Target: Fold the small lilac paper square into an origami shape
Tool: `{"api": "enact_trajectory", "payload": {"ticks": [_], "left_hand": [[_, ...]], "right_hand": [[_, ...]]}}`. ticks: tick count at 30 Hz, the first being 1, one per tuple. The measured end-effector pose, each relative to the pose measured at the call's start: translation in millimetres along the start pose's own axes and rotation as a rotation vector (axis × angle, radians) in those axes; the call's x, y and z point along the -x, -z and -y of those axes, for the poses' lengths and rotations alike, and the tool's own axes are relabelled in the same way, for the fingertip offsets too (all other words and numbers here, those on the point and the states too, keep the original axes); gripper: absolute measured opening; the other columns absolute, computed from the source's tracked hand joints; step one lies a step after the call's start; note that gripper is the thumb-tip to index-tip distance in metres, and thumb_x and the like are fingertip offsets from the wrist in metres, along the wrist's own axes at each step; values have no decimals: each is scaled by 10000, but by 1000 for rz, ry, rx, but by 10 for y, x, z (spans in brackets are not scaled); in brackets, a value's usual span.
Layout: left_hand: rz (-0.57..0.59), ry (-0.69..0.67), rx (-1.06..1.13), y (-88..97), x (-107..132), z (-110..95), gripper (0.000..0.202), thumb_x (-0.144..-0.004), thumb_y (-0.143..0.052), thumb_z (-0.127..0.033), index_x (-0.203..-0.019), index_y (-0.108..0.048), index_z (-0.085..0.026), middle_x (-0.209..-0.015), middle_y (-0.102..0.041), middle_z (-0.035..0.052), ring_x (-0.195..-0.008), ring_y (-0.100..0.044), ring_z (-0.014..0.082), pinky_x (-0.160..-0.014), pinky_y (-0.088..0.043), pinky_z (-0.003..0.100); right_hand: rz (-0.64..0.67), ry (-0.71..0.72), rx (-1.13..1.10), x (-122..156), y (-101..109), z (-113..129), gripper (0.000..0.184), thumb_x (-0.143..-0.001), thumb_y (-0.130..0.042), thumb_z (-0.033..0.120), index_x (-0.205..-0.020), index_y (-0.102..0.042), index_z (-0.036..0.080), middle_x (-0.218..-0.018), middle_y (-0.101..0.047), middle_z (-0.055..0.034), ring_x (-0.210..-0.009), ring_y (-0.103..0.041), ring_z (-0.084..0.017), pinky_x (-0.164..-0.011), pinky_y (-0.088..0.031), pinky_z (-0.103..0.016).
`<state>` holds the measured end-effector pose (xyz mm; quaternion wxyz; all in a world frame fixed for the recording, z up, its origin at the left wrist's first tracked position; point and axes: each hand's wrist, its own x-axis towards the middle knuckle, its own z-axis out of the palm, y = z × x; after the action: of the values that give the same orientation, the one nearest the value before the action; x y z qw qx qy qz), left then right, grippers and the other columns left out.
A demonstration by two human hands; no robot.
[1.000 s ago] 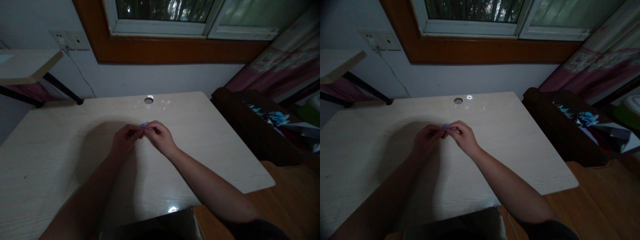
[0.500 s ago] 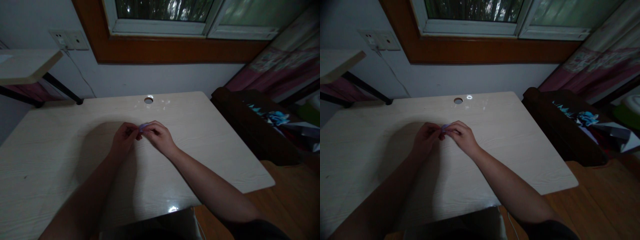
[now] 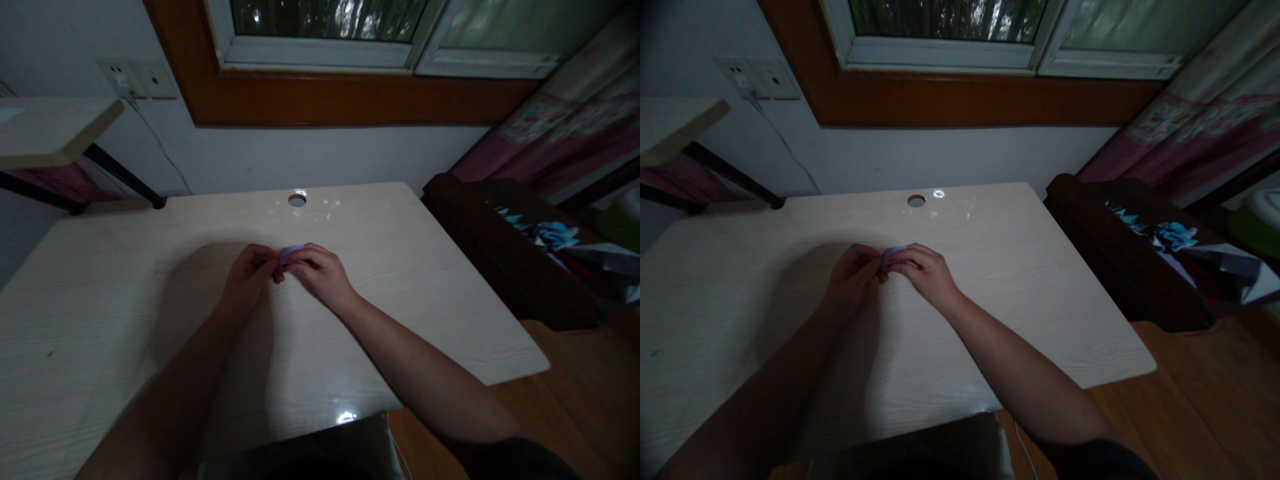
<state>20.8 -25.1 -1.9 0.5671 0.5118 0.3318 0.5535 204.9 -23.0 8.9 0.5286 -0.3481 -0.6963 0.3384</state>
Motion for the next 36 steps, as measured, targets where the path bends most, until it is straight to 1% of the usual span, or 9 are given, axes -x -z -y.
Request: {"api": "enact_trajectory", "payload": {"ticks": [3,6,12,19,22,25,29,32,36], "left_hand": [[3,21,26,7,3,8,136,-863,-721,-232,-940,-619,-185,-729,-704,-8,-599,-643,105,-589,-511,230],[5,0,3,3,10,10,158,-854,-739,-268,-934,-629,-187,-731,-695,-6,-621,-649,112,-614,-526,243],[-18,-118,-152,13,9,1,229,-771,-827,-272,-912,-666,-190,-804,-674,4,-691,-649,117,-669,-549,249],[-40,-284,-456,42,36,-12,121,-813,-788,-257,-907,-732,-206,-870,-675,35,-786,-659,142,-726,-560,266],[-35,-340,-515,39,39,-11,99,-824,-778,-239,-910,-738,-211,-869,-686,35,-788,-668,142,-725,-567,264],[-52,-370,-536,32,34,-7,93,-822,-779,-240,-899,-738,-207,-885,-697,41,-798,-679,145,-723,-578,265],[-66,-368,-528,18,32,-4,98,-823,-780,-256,-891,-738,-200,-883,-702,42,-788,-683,140,-715,-580,255],[-74,-344,-496,8,38,-15,100,-836,-765,-270,-904,-735,-202,-870,-697,36,-772,-679,137,-708,-573,251],[-86,-289,-483,6,50,-39,94,-840,-757,-274,-901,-733,-206,-867,-695,38,-779,-677,147,-716,-558,262]], "right_hand": [[-4,41,37,7,5,8,113,-891,-713,193,-948,-782,261,-901,-742,-22,-850,-684,-162,-793,-541,-315],[-22,44,52,10,6,16,119,-896,-707,194,-953,-781,267,-921,-751,-22,-861,-690,-165,-806,-546,-317],[-50,32,58,4,4,10,90,-901,-703,217,-929,-774,264,-906,-747,-21,-846,-685,-165,-799,-545,-323],[-49,49,96,14,-8,31,96,-914,-674,198,-913,-750,256,-892,-735,-17,-852,-669,-166,-801,-534,-322],[-54,63,89,21,-14,31,97,-929,-652,190,-918,-729,247,-881,-706,-15,-851,-650,-160,-800,-522,-315],[-67,40,71,25,-27,21,86,-935,-638,194,-912,-707,241,-883,-678,-19,-856,-636,-161,-803,-514,-318],[-82,-6,16,28,-53,-6,69,-936,-632,215,-913,-693,237,-905,-664,-26,-886,-633,-168,-823,-511,-329],[-63,-38,-54,35,-75,-40,57,-931,-647,248,-944,-702,242,-933,-667,-28,-912,-640,-168,-850,-516,-335],[-35,-78,-124,41,-81,-66,80,-915,-677,286,-982,-704,252,-953,-679,-22,-879,-655,-160,-816,-529,-321]]}}
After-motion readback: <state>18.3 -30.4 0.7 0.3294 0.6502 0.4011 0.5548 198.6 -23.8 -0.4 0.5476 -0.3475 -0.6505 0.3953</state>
